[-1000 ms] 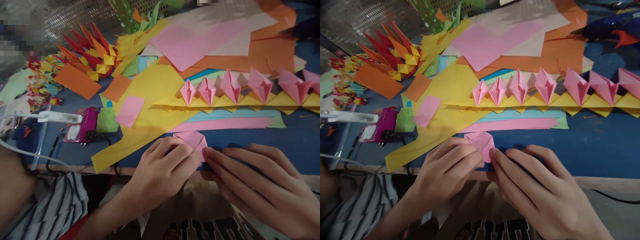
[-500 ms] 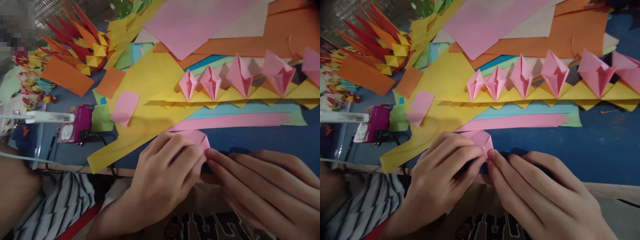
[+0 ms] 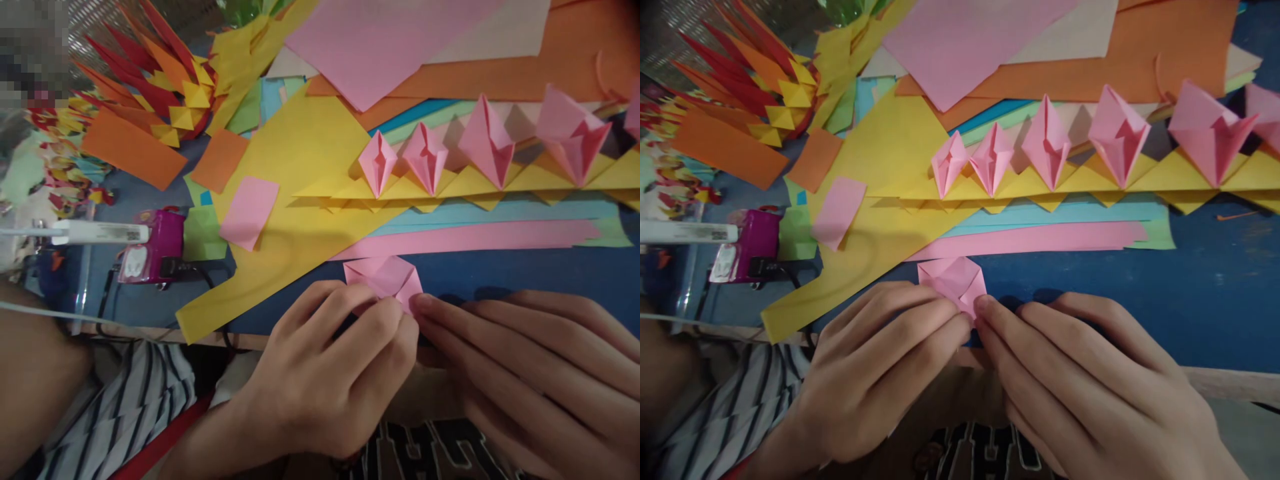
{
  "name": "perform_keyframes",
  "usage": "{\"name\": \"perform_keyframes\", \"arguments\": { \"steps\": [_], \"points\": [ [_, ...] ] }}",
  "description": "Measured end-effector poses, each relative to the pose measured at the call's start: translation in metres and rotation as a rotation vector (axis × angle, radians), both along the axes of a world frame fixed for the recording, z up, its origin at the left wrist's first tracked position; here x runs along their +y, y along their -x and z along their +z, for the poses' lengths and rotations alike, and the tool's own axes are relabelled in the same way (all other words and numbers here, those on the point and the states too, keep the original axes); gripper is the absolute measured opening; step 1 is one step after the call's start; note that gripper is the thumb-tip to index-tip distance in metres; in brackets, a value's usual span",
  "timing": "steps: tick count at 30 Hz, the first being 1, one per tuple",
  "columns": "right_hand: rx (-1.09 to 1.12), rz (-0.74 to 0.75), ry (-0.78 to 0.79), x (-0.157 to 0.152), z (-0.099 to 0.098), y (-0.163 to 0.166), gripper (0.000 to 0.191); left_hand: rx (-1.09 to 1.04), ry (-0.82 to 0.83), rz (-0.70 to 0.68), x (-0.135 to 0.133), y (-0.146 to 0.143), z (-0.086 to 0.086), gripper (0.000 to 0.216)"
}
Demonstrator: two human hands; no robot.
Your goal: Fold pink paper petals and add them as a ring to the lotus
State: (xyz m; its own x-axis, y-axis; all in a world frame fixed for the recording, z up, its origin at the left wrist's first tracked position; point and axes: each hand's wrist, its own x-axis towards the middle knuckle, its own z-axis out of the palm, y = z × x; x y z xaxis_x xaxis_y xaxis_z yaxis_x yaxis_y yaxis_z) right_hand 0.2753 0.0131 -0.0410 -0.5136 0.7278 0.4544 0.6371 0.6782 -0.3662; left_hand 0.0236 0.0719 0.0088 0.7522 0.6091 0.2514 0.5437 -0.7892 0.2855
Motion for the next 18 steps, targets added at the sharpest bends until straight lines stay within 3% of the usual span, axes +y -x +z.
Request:
{"name": "perform_keyframes", "arguments": {
  "steps": [7,18],
  "points": [
    [-0.019,0.004,-0.005,-0.001,-0.002,0.0,0.039,0.015,0.185,0.195,0.005,-0.016,0.005,0.009],
    [-0.077,0.065,0.027,-0.003,0.0,-0.007,0.04,-0.086,0.296,0.29,0.004,-0.018,0.01,0.005]
  ]
}}
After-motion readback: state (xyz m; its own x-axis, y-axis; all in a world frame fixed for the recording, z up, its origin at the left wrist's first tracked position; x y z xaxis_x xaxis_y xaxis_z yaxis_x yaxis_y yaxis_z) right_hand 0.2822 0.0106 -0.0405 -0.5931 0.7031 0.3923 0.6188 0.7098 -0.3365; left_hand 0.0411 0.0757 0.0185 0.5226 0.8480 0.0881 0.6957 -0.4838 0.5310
